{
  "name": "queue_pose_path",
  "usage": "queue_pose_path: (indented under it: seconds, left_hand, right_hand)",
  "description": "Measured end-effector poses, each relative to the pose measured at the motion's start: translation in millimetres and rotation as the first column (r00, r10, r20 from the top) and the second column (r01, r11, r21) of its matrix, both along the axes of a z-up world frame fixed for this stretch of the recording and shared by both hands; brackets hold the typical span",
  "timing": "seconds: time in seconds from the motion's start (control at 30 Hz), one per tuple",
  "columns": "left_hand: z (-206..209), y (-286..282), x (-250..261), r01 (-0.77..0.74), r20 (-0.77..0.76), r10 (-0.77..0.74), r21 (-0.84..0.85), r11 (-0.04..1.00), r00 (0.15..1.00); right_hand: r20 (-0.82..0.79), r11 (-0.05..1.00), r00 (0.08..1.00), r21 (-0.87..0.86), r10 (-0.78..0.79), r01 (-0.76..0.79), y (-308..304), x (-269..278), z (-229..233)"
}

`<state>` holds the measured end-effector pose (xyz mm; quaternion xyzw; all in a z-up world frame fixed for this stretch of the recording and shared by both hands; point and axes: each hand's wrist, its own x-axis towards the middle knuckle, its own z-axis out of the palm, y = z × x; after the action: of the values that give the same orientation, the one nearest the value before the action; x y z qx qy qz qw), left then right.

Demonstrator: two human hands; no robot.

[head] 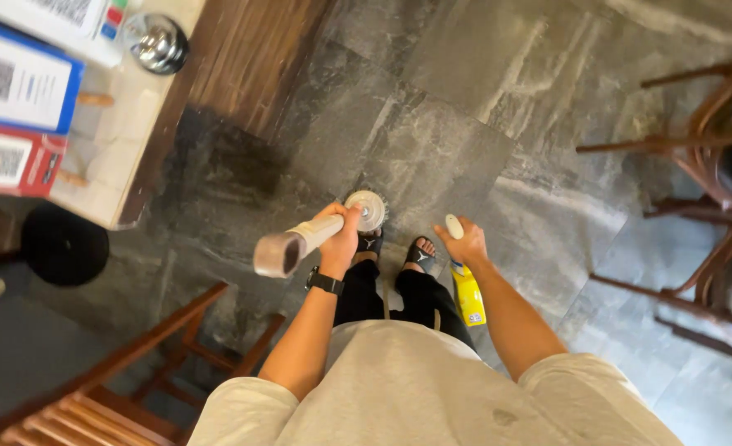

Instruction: Mopping the floor using a spray bottle with cleaner and a spin mop in a cafe dining area.

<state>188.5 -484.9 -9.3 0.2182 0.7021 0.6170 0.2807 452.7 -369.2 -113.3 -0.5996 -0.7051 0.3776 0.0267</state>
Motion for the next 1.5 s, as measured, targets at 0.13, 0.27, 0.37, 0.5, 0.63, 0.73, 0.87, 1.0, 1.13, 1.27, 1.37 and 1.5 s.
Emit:
queue_pose_path:
  seconds: [0.13,0.27,0.37,0.5,0.63,0.73,0.87,1.0,1.13,1.27,1.37,1.5]
  left_hand:
    - [9,15,2,0.12,0.023,-0.12,-0.026,0.992,0.993]
    - [13,35,15,0.255,-0.034,-0.258,-0.072,0.964,0.965]
    - [22,51,32,0.36,-0.078,-0.368,-0.104,0.927,0.926]
    - [5,68,63,0.437,-0.071,-0.444,-0.098,0.894,0.893]
    - [-2,80,96,0.44,-0.025,-0.441,-0.034,0.897,0.897]
    - [-2,84,122,0.447,-0.03,-0.447,-0.032,0.894,0.894]
    - [13,91,163,0.469,-0.023,-0.469,-0.002,0.883,0.883]
    - [32,97,207,0.435,0.158,-0.43,0.005,0.901,0.889]
    - [41,104,240,0.406,0.33,-0.338,-0.164,0.899,0.881]
    - [-7,97,251,0.462,0.062,-0.465,0.056,0.885,0.883]
    - [-10,97,264,0.478,0.048,-0.478,0.007,0.878,0.877]
    - [0,100,277,0.481,0.081,-0.477,-0.039,0.876,0.875]
  right_hand:
    - [0.099,0.992,0.987,-0.019,-0.125,0.127,-18,30,-9]
    - [0.124,0.952,0.945,-0.024,-0.301,0.306,-39,68,-15]
    - [0.077,0.912,0.91,0.086,-0.408,0.402,-48,96,-21]
    - [0.1,0.791,0.788,-0.016,-0.607,0.612,-63,130,-21]
    - [0.083,0.792,0.788,0.066,-0.611,0.607,-77,166,-34]
    - [0.016,0.796,0.798,0.073,-0.603,0.601,-83,196,-40]
    - [0.07,0.757,0.756,-0.006,-0.651,0.653,-87,233,-38]
    - [-0.012,0.787,0.793,0.112,-0.609,0.606,-93,267,-39]
    - [-0.153,0.769,0.78,0.134,-0.607,0.625,-97,294,-28]
    - [-0.093,0.762,0.768,0.095,-0.634,0.641,-100,316,-22]
    - [-0.228,0.783,0.84,0.306,-0.493,0.542,-96,328,-13]
    - [-0.095,0.764,0.766,0.066,-0.636,0.642,-97,337,-13]
